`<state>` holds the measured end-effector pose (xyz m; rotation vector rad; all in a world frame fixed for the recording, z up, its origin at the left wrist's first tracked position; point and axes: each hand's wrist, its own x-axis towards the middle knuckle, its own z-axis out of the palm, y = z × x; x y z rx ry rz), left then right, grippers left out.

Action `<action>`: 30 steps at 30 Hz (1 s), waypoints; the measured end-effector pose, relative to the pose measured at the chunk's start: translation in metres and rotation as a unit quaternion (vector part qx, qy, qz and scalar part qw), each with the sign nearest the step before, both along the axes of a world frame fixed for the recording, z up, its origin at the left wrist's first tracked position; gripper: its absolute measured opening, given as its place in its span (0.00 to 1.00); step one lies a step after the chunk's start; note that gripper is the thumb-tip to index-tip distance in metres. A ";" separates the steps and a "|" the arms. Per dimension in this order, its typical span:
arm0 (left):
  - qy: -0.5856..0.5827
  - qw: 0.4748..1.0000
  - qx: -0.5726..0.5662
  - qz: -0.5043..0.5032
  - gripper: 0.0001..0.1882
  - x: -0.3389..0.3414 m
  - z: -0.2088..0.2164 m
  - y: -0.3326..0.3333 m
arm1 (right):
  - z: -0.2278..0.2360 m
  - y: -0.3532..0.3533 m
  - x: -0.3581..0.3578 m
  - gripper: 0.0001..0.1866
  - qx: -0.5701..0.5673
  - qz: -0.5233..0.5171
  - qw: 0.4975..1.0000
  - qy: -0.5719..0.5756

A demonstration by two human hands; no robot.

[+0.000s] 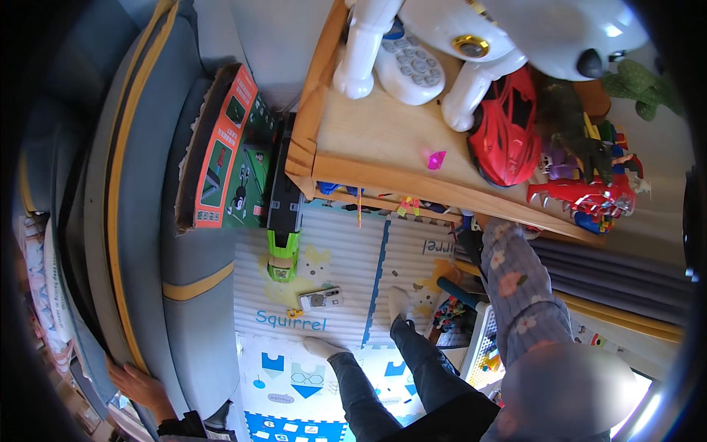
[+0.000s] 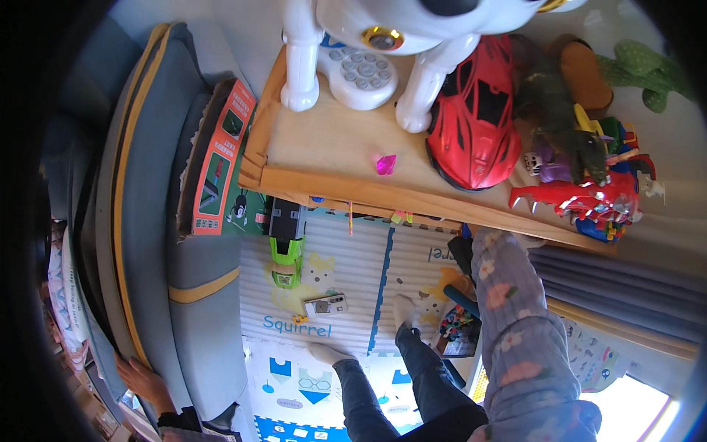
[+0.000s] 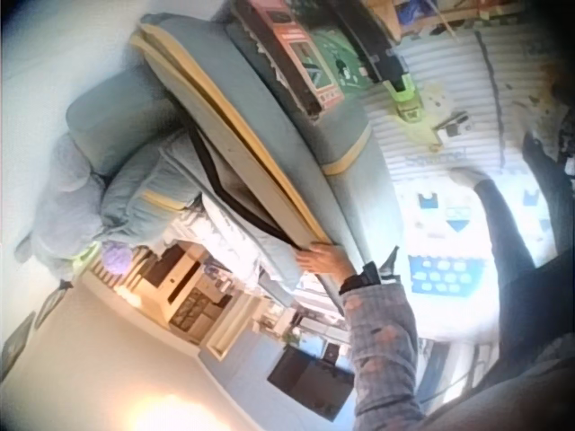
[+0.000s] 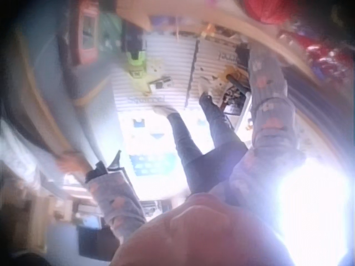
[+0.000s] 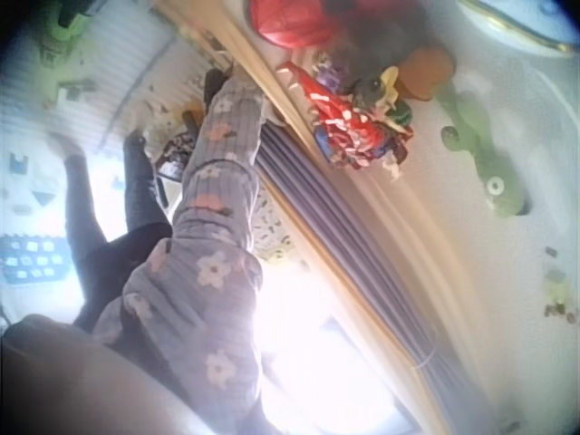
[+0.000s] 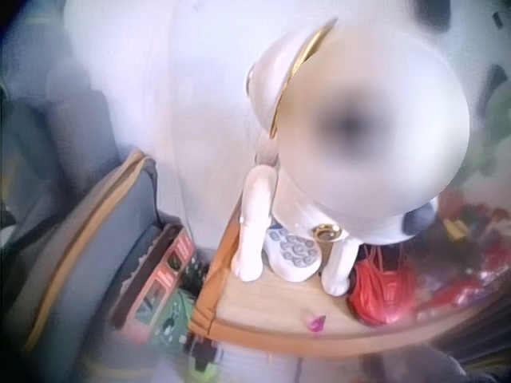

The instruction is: The person organizes toys in a child's play area. They pick up toy cars and place them on the windowsill, then handle a plastic toy and a small red toy, placing them on a shelf. The person also picks up a card from the floor and places it on a small table.

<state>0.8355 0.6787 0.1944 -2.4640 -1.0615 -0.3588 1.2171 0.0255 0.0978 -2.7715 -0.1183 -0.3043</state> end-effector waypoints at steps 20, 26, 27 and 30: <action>-0.098 0.982 -0.112 -0.114 0.32 0.041 0.045 -0.110 | 0.172 0.093 -0.306 0.27 0.277 0.266 0.822 0.421; 0.096 0.541 -0.732 -0.404 0.23 0.027 0.080 -0.363 | 0.188 0.059 -0.300 0.27 0.234 0.358 0.748 0.508; 0.088 0.493 -0.806 -0.316 0.20 0.023 0.092 -0.394 | 0.195 0.053 -0.301 0.29 0.270 0.337 0.745 0.508; 0.110 0.440 -0.871 -0.189 0.15 0.035 0.110 -0.432 | 0.210 0.030 -0.298 0.30 0.314 0.311 0.715 0.541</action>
